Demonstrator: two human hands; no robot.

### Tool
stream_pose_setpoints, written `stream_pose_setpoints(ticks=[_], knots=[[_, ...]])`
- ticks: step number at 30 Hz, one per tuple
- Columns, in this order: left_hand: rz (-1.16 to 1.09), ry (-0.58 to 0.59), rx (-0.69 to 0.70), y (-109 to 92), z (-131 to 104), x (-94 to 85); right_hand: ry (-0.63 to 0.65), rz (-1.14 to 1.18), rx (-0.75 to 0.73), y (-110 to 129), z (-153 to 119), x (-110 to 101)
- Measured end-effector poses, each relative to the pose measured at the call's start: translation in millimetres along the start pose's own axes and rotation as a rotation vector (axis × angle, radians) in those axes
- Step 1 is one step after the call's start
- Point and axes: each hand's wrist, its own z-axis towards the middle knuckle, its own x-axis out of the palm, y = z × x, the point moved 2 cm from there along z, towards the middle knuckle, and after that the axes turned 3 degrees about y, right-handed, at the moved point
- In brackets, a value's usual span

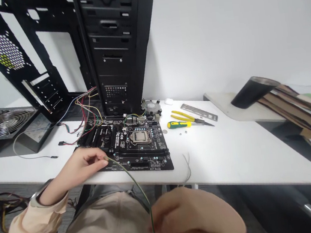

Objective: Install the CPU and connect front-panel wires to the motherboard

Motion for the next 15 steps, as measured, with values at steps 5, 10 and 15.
stream_pose_setpoints(ticks=[5, 10, 15], knots=[[-0.003, -0.005, -0.01, 2, -3, 2.2, -0.199, 0.125, 0.047, -13, 63, 16], [-0.021, -0.032, 0.002, 4, -6, 2.9, -0.614, 0.509, 0.048, -36, 90, 40], [-0.007, -0.024, 0.016, 4, -5, 2.6, -0.752, 0.895, 0.163, -51, 86, 41]])
